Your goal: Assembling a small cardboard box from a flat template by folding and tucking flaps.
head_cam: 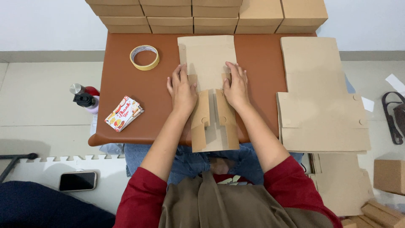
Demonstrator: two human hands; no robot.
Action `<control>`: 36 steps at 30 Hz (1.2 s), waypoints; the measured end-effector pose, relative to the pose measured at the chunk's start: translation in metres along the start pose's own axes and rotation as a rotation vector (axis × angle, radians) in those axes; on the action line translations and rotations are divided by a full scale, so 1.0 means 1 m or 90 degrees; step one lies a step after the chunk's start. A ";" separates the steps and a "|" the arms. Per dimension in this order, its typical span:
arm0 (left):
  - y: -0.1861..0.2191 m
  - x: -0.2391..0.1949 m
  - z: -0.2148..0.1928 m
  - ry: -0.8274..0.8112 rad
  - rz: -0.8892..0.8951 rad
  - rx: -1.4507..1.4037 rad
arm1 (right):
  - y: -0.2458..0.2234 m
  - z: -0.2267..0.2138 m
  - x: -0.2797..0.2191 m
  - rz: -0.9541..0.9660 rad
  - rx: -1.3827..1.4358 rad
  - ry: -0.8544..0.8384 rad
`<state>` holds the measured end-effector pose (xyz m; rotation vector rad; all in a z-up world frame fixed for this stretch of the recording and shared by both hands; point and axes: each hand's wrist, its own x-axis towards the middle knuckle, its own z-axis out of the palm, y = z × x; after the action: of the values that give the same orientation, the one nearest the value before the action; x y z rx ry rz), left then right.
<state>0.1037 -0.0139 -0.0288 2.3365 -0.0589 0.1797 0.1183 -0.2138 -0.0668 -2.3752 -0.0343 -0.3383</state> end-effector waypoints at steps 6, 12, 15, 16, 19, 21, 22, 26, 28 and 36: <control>0.017 0.003 -0.016 -0.083 0.073 0.017 | 0.012 -0.007 0.027 0.091 -0.042 -0.071; -0.006 0.038 -0.010 -0.209 0.123 0.191 | 0.009 -0.006 0.030 0.079 0.022 -0.052; -0.018 0.054 -0.009 -0.262 0.138 0.205 | 0.000 -0.011 0.022 0.027 0.110 -0.028; -0.022 0.058 -0.007 -0.264 0.139 0.205 | -0.012 -0.015 0.020 0.029 0.109 -0.028; -0.020 0.061 -0.008 -0.267 0.170 0.234 | -0.040 -0.022 0.014 -0.012 0.070 -0.076; -0.001 0.054 -0.021 -0.267 0.164 0.195 | -0.049 -0.021 0.012 -0.041 -0.018 -0.148; -0.003 0.053 -0.017 -0.269 0.163 0.194 | -0.052 -0.021 0.013 -0.040 -0.019 -0.149; -0.012 0.055 0.007 -0.221 0.185 0.213 | -0.058 -0.019 0.018 -0.056 -0.139 -0.222; -0.014 0.058 0.018 -0.219 0.174 0.265 | -0.056 -0.015 0.025 -0.050 -0.162 -0.243; -0.017 0.089 0.036 -0.103 0.184 0.308 | -0.026 0.007 0.079 -0.014 -0.109 -0.201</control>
<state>0.1972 -0.0265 -0.0526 2.8144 -0.4817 0.1600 0.1936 -0.1956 -0.0350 -2.5783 -0.1856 0.0276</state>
